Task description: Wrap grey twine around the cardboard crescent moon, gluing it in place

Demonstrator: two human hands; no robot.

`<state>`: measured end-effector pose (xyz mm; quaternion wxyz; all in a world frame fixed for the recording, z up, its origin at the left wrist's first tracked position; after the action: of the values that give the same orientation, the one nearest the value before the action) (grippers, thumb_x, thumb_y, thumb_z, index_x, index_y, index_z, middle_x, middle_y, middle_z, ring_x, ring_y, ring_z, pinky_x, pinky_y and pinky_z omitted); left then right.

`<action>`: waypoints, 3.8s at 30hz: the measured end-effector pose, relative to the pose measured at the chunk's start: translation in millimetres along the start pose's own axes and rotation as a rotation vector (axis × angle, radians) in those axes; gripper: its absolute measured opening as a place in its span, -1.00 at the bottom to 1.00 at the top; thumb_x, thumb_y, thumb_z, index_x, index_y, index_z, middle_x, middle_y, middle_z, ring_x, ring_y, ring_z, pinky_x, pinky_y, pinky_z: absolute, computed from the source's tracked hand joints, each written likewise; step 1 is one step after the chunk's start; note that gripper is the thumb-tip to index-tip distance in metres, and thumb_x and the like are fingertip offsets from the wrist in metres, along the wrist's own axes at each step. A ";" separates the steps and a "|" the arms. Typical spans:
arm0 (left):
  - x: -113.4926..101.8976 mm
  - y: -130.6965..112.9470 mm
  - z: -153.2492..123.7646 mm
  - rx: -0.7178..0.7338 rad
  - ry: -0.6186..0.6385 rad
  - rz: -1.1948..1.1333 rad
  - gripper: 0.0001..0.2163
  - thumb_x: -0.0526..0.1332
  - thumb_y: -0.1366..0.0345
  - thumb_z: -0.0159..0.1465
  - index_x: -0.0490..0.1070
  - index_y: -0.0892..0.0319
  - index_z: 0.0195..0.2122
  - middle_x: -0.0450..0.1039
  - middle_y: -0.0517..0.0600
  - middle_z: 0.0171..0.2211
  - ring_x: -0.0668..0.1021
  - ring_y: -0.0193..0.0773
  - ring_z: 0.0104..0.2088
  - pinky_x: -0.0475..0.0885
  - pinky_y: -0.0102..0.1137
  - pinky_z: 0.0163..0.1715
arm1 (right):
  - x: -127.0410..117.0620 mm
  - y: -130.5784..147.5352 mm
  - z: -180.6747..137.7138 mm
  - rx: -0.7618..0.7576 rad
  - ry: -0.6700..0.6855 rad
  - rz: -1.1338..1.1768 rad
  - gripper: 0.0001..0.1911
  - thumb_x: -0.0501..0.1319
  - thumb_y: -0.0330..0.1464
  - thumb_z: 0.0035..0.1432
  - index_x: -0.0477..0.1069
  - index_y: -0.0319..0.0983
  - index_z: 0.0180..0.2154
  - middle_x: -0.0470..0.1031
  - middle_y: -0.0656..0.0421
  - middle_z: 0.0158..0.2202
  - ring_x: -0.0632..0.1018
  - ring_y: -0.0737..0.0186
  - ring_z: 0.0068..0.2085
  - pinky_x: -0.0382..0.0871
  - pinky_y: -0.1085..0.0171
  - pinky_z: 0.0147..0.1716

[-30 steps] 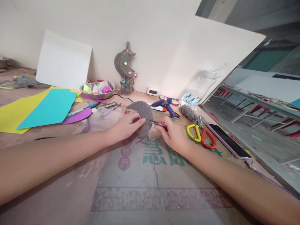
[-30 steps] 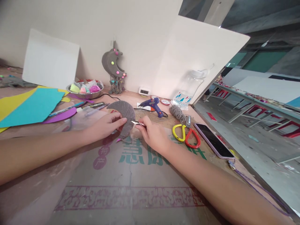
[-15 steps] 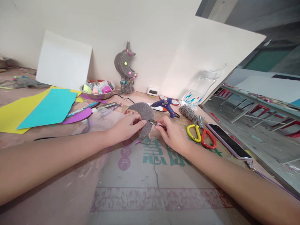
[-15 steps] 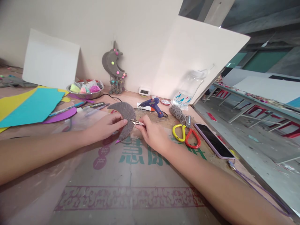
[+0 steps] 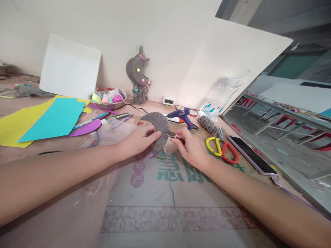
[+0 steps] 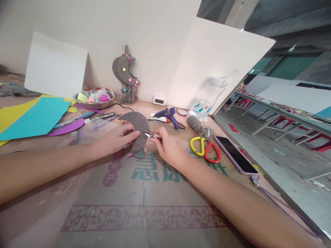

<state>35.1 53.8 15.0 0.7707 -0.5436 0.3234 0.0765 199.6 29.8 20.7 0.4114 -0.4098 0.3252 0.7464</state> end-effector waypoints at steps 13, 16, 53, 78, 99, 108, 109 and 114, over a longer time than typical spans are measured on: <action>1.1 0.7 -0.1 0.018 0.015 -0.001 -0.67 0.00 0.09 0.27 0.19 0.16 -0.56 0.27 -0.10 -0.57 0.39 -0.32 -0.52 0.26 -0.41 -0.52 | 5.9 -2.4 1.6 0.027 0.096 -0.018 -0.80 -0.03 -0.21 0.28 0.19 -0.21 -0.19 0.50 0.17 -0.37 0.50 0.21 -0.43 0.13 0.34 -0.50; 1.2 0.5 -0.8 0.004 0.018 -0.018 -0.68 0.01 0.09 0.26 0.18 0.16 -0.56 0.28 -0.11 -0.56 0.39 -0.33 -0.52 0.26 -0.42 -0.52 | 7.4 -3.4 1.3 0.042 0.118 -0.032 -0.79 -0.03 -0.21 0.29 0.20 -0.20 -0.18 0.50 0.16 -0.37 0.51 0.21 -0.42 0.11 0.34 -0.52; 1.4 -0.1 -0.2 0.038 0.009 0.021 -0.67 0.00 0.08 0.27 0.16 0.17 -0.56 0.25 -0.11 -0.53 0.38 -0.34 -0.48 0.26 -0.40 -0.45 | 7.3 -2.2 1.1 0.054 0.118 0.027 -0.80 -0.01 -0.22 0.28 0.23 -0.21 -0.20 0.51 0.15 -0.35 0.52 0.18 -0.39 0.17 0.33 -0.49; 1.4 2.5 -0.1 0.017 0.009 0.000 -0.66 0.00 0.05 0.26 0.19 0.16 -0.55 0.27 -0.09 -0.53 0.39 -0.31 -0.48 0.27 -0.41 -0.48 | 5.1 -2.1 1.2 0.047 0.088 0.061 -0.81 -0.02 -0.22 0.28 0.22 -0.20 -0.20 0.50 0.16 -0.37 0.51 0.22 -0.42 0.18 0.34 -0.49; 5.5 5.6 -2.1 -0.039 0.061 -0.093 -0.66 0.01 0.03 0.25 0.15 0.13 -0.55 0.26 -0.11 -0.59 0.36 -0.35 -0.63 0.21 -0.42 -0.65 | 6.4 -3.7 1.4 0.052 0.098 0.008 -0.79 -0.06 -0.20 0.29 0.20 -0.19 -0.20 0.48 0.18 -0.39 0.50 0.21 -0.43 0.13 0.35 -0.50; -1.6 5.9 2.3 -0.080 -0.017 -0.164 -0.68 0.05 0.07 0.24 0.18 0.15 -0.56 0.29 -0.11 -0.57 0.38 -0.33 -0.54 0.27 -0.40 -0.51 | -0.1 -5.3 -0.3 0.070 -0.018 0.184 -0.73 0.05 -0.20 0.23 0.24 -0.22 -0.11 0.43 0.18 -0.39 0.46 0.27 -0.42 0.26 0.33 -0.42; -1.8 7.7 2.8 -0.102 -0.020 -0.195 -0.69 0.05 0.07 0.25 0.16 0.14 -0.56 0.28 -0.11 -0.58 0.37 -0.34 -0.56 0.26 -0.41 -0.54 | -1.4 -6.5 0.3 0.071 -0.033 0.228 -0.74 0.05 -0.21 0.23 0.25 -0.22 -0.11 0.41 0.19 -0.40 0.44 0.28 -0.42 0.27 0.34 -0.41; -0.7 16.5 5.0 -0.128 -0.031 -0.313 -0.68 0.02 0.05 0.26 0.12 0.12 -0.55 0.20 -0.14 -0.65 0.27 -0.38 -0.66 0.15 -0.44 -0.66 | -6.8 -27.2 7.1 0.169 -0.168 0.361 -0.71 0.04 -0.22 0.23 0.35 -0.23 -0.12 0.39 0.19 -0.42 0.40 0.29 -0.42 0.29 0.31 -0.41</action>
<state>28.8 64.9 3.4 0.7420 -0.6340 0.2173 -0.0156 223.4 45.5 25.8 0.3299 -0.2451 0.4193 0.8095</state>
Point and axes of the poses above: each hand's wrist, its own z-axis towards the middle knuckle, its own x-axis out of the palm, y = z × x, the point moved 6 cm from there along z, towards the middle knuckle
